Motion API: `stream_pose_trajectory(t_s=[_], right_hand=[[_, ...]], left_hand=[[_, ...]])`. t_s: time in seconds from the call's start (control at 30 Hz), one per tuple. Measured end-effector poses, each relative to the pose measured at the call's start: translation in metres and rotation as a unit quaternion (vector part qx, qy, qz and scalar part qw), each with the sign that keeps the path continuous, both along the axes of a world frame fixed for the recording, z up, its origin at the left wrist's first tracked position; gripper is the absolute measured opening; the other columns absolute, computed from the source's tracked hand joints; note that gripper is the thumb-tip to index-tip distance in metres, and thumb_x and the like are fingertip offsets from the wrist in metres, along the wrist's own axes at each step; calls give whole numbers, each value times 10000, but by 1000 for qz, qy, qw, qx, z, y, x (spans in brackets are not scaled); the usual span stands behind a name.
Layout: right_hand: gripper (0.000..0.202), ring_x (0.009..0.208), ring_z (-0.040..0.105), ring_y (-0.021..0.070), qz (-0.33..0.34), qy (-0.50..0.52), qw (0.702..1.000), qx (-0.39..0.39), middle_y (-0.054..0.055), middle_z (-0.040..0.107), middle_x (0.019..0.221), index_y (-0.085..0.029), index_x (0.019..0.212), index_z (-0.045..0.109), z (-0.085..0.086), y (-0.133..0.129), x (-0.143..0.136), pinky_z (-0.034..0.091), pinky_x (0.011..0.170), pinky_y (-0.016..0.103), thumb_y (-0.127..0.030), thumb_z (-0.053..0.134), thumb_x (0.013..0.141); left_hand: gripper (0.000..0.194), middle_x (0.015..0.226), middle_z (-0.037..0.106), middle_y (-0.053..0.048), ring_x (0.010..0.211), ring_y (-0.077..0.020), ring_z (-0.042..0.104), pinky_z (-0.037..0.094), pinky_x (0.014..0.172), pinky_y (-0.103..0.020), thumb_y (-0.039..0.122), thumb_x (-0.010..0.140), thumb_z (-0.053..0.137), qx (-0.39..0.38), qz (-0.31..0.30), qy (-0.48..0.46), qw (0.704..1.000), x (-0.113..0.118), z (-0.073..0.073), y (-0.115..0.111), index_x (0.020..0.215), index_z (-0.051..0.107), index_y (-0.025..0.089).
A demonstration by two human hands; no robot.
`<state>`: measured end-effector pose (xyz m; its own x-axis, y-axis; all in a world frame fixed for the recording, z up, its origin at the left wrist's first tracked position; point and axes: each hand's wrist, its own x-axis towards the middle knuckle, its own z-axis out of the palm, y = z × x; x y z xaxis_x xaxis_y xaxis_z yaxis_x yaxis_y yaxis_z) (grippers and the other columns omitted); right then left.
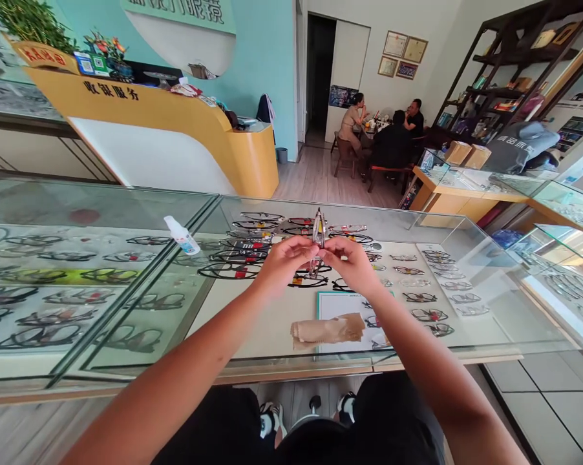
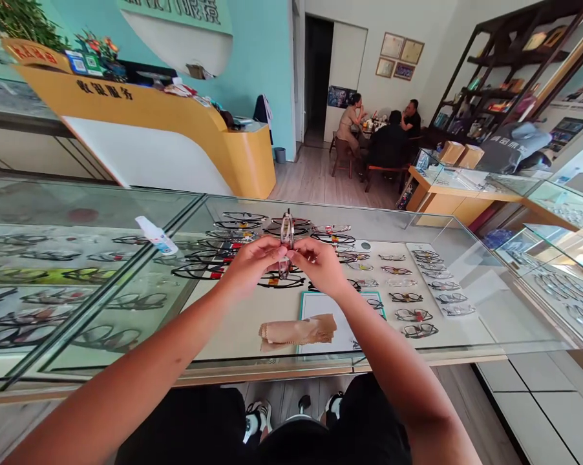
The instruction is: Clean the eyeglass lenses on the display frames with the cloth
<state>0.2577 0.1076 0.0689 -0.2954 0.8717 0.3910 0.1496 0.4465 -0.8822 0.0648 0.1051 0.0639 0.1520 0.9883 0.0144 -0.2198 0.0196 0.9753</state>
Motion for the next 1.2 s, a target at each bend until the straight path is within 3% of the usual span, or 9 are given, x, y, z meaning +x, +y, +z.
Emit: stream_pose_trajectory(t_s=[0.17,0.3,0.47,0.57,0.63,0.77,0.93,1.07,1.2], right_hand=[[473,659,530,164,-1,-12,1000,8,-23,621,703,-247,849,678,-5,-3,12,433,658,326,-706,755,932],[420,648,590,178,-32,-4,999,-3,-19,650,693,-244,894,703,-4,0,22,454,662,334,-658,757,940],[334,570,608,193,-176,-45,983,8,-27,678,623,-243,1072,784,-1,4,39,452,629,342,-554,685,1004],[262,694,711,222,-278,-101,949,107,27,803,808,-258,1135,805,3,3,46,514,719,367,-432,632,1043],[264,816,764,243,-302,-119,932,161,59,852,997,-266,1216,784,5,3,47,553,785,387,-361,595,1059],[333,979,782,263,-269,-137,925,232,99,823,1243,-270,1394,661,4,0,42,601,874,430,-290,560,1077],[332,1075,765,282,-179,-188,914,313,124,760,1288,-276,1419,618,-3,-6,28,638,956,477,-253,559,1093],[407,1323,695,326,-143,-233,905,325,143,706,1405,-302,1501,599,-6,-8,23,611,1106,526,-259,570,1097],[496,1420,620,362,-152,-246,902,322,167,622,1508,-310,1576,560,-7,-8,22,565,1180,588,-289,604,1083]], left_hand=[[604,964,800,-60,872,-195,728,608,803,-332,651,612,1020,38,-2,27,999,2,-6,2,901,768,184],[558,1007,808,-70,910,-204,733,608,893,-362,645,694,982,72,17,45,996,-3,-5,4,941,785,186],[509,986,814,-72,939,-227,746,586,893,-345,664,790,913,131,35,139,981,-12,-2,7,969,805,199],[524,1034,822,-87,977,-241,754,590,893,-344,686,785,905,147,26,161,976,-14,-4,11,940,805,196],[528,1042,822,-91,978,-240,753,589,901,-348,690,783,905,150,17,166,975,-14,-6,13,926,802,192],[537,996,810,-78,905,-219,738,596,898,-365,688,771,920,120,6,136,983,-14,-8,14,940,797,193],[574,938,790,-54,854,-212,721,606,839,-363,699,705,959,72,-4,91,993,-12,-7,12,932,790,200],[531,913,776,-42,772,-176,682,577,787,-339,675,733,953,92,-34,92,991,-8,-3,7,902,787,200],[513,929,776,-48,794,-183,687,594,774,-340,649,712,974,86,-52,81,992,-6,2,3,878,792,199]])
